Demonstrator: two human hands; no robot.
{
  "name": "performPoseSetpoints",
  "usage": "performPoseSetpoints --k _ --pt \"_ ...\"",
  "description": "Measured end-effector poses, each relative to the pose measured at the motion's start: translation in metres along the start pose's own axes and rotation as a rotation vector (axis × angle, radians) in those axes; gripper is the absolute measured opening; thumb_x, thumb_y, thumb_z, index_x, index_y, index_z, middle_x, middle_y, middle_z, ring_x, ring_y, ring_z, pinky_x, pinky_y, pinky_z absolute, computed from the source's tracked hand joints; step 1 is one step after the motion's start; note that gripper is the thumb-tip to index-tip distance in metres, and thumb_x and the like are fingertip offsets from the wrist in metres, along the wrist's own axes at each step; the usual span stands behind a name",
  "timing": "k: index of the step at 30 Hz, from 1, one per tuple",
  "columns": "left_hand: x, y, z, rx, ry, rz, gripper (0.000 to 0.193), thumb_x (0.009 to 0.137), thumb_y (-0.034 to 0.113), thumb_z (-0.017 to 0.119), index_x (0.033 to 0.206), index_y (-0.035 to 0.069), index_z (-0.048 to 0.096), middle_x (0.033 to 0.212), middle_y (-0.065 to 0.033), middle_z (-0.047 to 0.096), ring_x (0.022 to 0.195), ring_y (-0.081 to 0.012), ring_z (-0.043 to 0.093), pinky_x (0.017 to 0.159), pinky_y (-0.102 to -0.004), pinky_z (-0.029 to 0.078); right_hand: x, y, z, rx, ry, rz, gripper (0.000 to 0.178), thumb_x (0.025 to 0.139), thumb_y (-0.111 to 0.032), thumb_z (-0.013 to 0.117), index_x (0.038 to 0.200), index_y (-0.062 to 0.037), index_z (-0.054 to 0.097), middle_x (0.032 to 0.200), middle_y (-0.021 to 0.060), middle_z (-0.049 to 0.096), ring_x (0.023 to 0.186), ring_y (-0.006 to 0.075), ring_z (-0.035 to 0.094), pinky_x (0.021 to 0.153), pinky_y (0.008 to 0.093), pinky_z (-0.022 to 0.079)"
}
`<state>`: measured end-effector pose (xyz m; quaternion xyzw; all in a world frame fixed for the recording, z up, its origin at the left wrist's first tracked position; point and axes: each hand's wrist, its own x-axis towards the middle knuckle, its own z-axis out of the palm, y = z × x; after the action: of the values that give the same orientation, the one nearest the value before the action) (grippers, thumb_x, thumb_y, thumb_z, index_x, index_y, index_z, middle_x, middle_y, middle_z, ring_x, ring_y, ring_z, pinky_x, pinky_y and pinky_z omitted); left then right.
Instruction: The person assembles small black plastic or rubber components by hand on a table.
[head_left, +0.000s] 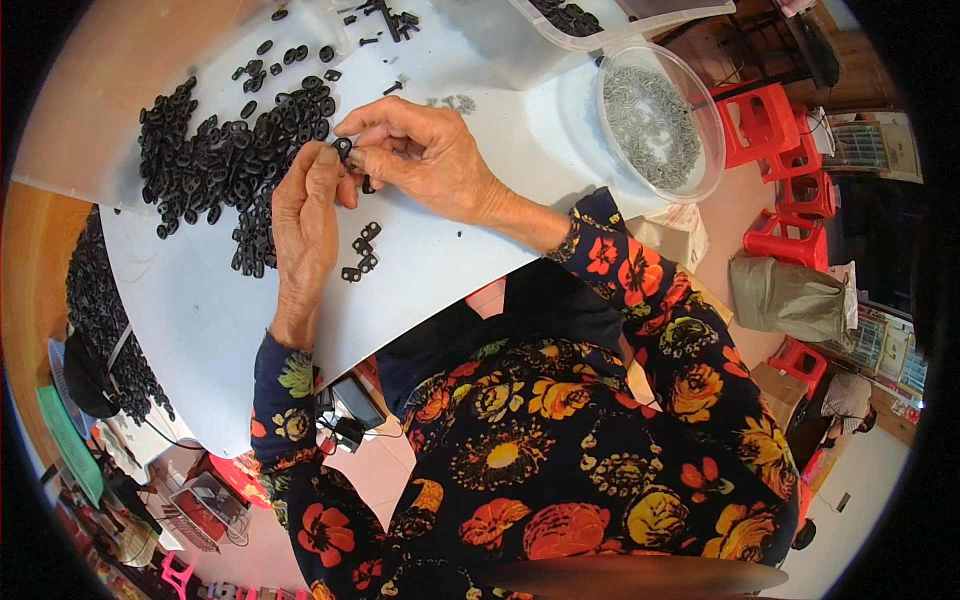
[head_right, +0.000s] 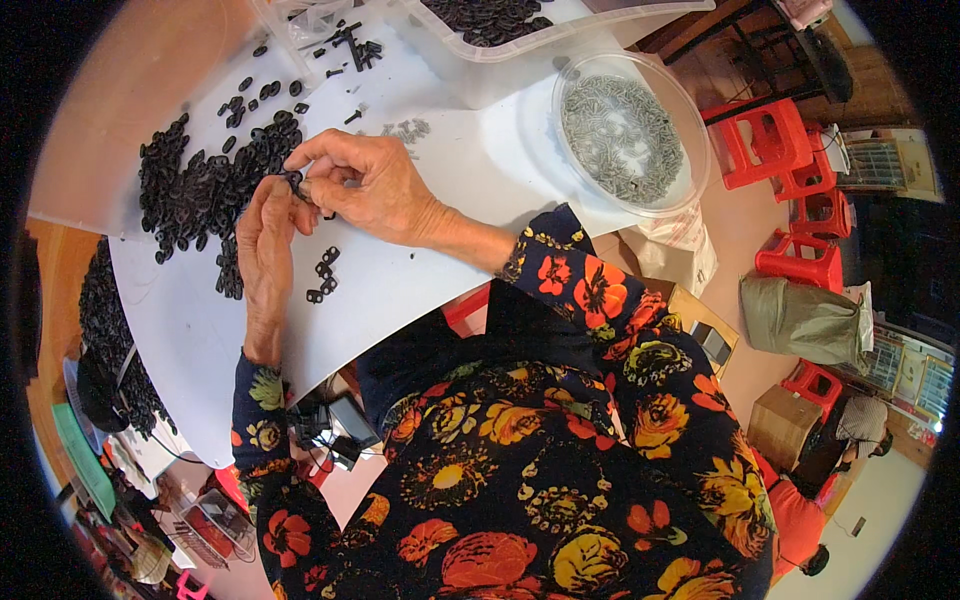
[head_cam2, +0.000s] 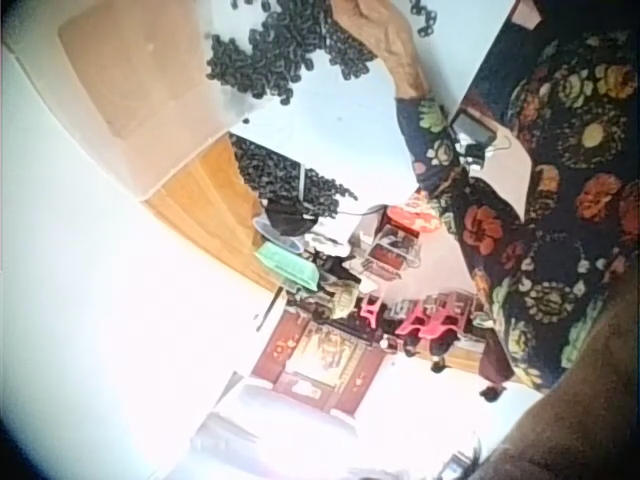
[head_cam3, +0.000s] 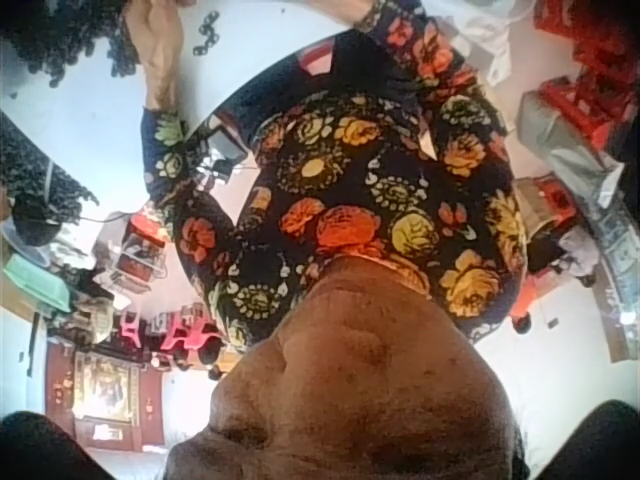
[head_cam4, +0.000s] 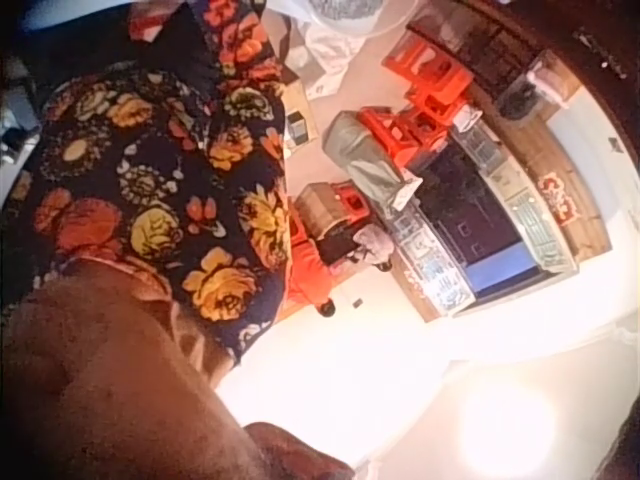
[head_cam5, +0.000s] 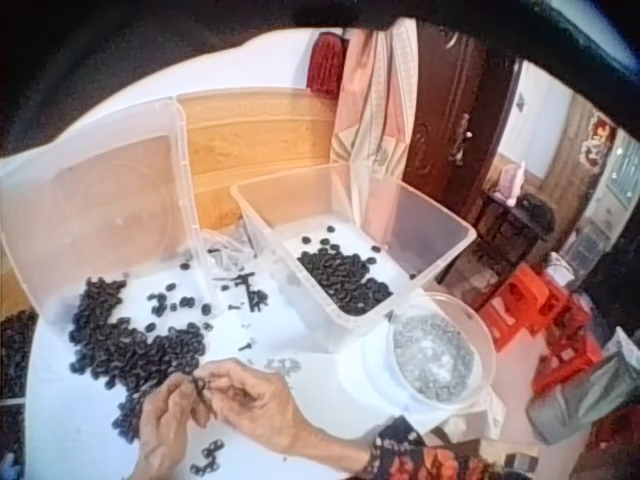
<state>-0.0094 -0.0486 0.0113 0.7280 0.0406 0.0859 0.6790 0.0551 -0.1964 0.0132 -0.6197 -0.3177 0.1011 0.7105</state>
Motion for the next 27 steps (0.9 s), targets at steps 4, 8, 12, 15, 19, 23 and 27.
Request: performPoseSetpoints --k 4,8,12,15,19,23,27 --pt "0.0 0.0 0.0 0.047 -0.036 0.006 0.032 0.1 0.027 0.042 0.081 0.004 0.054 0.064 0.0022 0.046 0.063 -0.0059 0.04 0.059 -0.0216 0.034 0.0 0.001 -0.001 0.06 -0.024 0.028 0.023 0.083 0.003 0.057 0.105 0.0011 0.059 0.072 0.0044 0.067 0.063 0.0048 0.06 0.056 0.0198 0.049" --pt "0.001 0.006 0.004 0.088 -0.014 0.006 0.033 0.099 0.027 0.041 0.082 0.003 0.054 0.066 0.0016 0.049 0.064 -0.0063 0.042 0.059 -0.0216 0.035 -0.002 0.003 -0.006 0.014 -0.056 0.112 0.028 0.085 0.002 0.056 0.113 -0.0004 0.058 0.078 -0.0015 0.058 0.068 0.0033 0.054 0.064 0.0193 0.047" --pt "0.003 -0.002 -0.004 0.001 -0.034 -0.012 0.033 0.099 0.028 0.042 0.083 0.003 0.055 0.066 0.0016 0.049 0.064 -0.0065 0.043 0.059 -0.0217 0.035 0.001 0.006 -0.001 0.021 -0.04 0.012 0.023 0.083 0.002 0.059 0.106 0.0003 0.058 0.07 0.0038 0.066 0.062 0.0055 0.06 0.056 0.0203 0.048" --pt "0.003 -0.007 -0.006 -0.052 -0.06 -0.017 0.033 0.099 0.028 0.042 0.085 0.002 0.057 0.067 0.0015 0.049 0.064 -0.0065 0.043 0.059 -0.0216 0.035 0.0 0.004 -0.001 0.167 -0.042 0.094 0.025 0.082 0.001 0.061 0.106 0.0006 0.057 0.074 0.0052 0.066 0.062 0.0067 0.059 0.057 0.0208 0.049" --pt "0.001 -0.001 -0.001 -0.073 -0.018 -0.05 0.033 0.099 0.028 0.043 0.086 0.002 0.057 0.068 0.0017 0.048 0.063 -0.0061 0.042 0.058 -0.021 0.035 0.001 0.004 -0.001 -0.063 -0.039 -0.061 0.028 0.077 -0.001 0.068 0.102 0.0005 0.057 0.074 0.0057 0.064 0.061 0.0077 0.059 0.058 0.0221 0.049" --pt "-0.003 0.005 0.005 -0.036 0.016 -0.039 0.033 0.099 0.028 0.043 0.085 0.002 0.057 0.068 0.0019 0.048 0.062 -0.0056 0.041 0.056 -0.0205 0.034 0.001 0.002 -0.002 -0.328 -0.049 -0.124 0.031 0.071 -0.005 0.073 0.098 -0.0012 0.058 0.067 0.004 0.059 0.059 0.0084 0.057 0.056 0.0236 0.048" --pt "-0.001 0.004 -0.001 0.029 -0.05 -0.021 0.031 0.099 0.027 0.043 0.085 0.002 0.057 0.067 0.0022 0.048 0.061 -0.0056 0.041 0.055 -0.0205 0.034 0.001 0.0 -0.002 -0.373 -0.062 -0.091 0.035 0.07 -0.008 0.077 0.1 -0.0037 0.061 0.069 0.0029 0.059 0.061 0.0097 0.056 0.06 0.0238 0.049"
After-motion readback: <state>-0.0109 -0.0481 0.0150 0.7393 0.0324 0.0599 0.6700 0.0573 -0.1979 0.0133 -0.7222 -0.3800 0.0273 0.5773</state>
